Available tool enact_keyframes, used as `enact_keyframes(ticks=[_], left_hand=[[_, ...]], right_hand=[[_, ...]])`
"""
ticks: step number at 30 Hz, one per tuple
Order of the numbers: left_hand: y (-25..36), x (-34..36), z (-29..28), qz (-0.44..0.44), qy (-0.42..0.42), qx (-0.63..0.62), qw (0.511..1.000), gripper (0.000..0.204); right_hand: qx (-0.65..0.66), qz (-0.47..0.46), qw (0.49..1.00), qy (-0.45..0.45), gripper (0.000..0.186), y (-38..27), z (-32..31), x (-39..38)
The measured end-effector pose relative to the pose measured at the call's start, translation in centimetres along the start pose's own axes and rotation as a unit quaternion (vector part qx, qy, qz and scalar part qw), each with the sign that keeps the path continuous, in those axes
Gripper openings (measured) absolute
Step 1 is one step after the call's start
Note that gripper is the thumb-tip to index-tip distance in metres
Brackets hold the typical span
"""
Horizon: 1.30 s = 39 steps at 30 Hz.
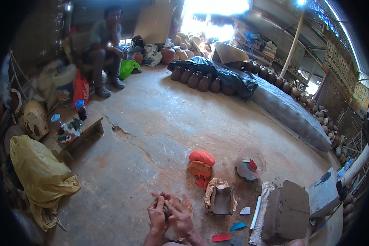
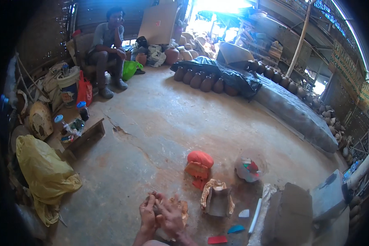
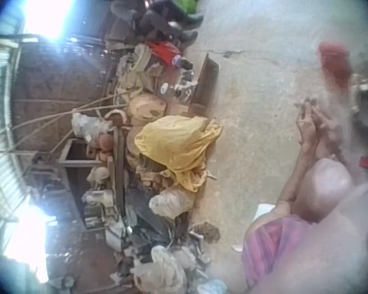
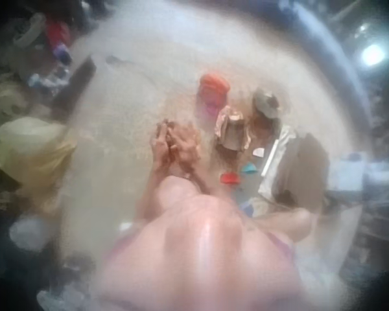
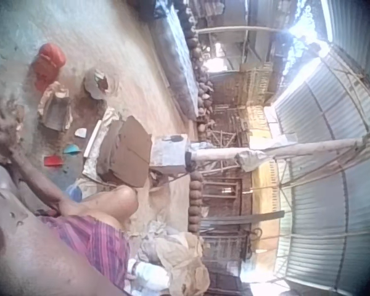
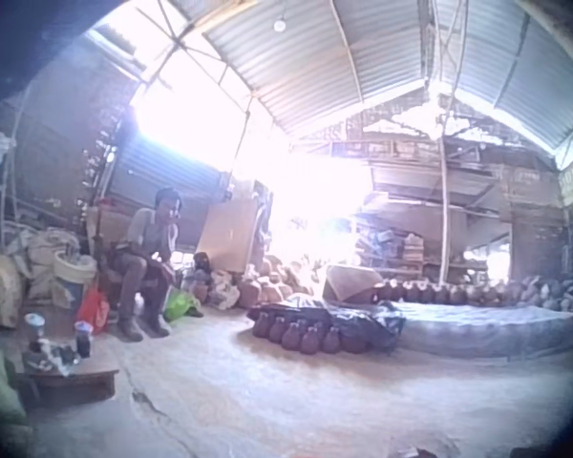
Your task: The person cleans a two-part mask mold with a cloth, cuts a slab of clay from a larger block, and presses the clay into the mold sections to form a mask.
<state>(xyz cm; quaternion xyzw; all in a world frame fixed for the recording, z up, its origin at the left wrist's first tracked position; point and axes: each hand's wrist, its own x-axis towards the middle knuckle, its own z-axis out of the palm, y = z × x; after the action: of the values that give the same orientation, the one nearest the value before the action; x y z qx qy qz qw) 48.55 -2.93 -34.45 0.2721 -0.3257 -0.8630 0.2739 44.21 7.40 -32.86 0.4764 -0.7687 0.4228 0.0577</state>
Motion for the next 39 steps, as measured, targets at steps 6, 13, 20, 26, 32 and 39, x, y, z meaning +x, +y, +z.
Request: enact_keyframes(ticks=[6,13,20,26,32,39], left_hand=[[0.3,-0.8,3.8,0.073,-0.183,0.169,0.966,0.083],[2.3,-0.5,3.2,0.122,-0.318,0.088,0.936,0.124],[3.0,1.7,4.3,0.099,-0.316,0.118,0.936,0.137],[3.6,-0.3,4.8,0.081,-0.406,0.122,0.902,0.137],[2.6,-1.3,6.3,0.039,-0.372,-0.102,0.922,0.106],[2.4,1.1,4.9,0.002,-0.277,-0.088,0.957,0.066]], right_hand=[[0.187,0.122,0.974,0.045,0.1,-0.5,-1.8,4.8],[0.178,0.051,0.983,-0.006,0.118,-1.2,-2.9,5.3],[0.146,-0.011,0.988,-0.049,0.125,-4.6,-2.6,3.9],[0.198,0.063,0.978,0.006,0.119,-1.8,-4.3,4.3],[0.176,0.073,0.979,0.077,0.117,-0.6,-5.2,8.1],[0.155,0.067,0.968,0.185,0.111,-0.2,-6.1,7.8]])
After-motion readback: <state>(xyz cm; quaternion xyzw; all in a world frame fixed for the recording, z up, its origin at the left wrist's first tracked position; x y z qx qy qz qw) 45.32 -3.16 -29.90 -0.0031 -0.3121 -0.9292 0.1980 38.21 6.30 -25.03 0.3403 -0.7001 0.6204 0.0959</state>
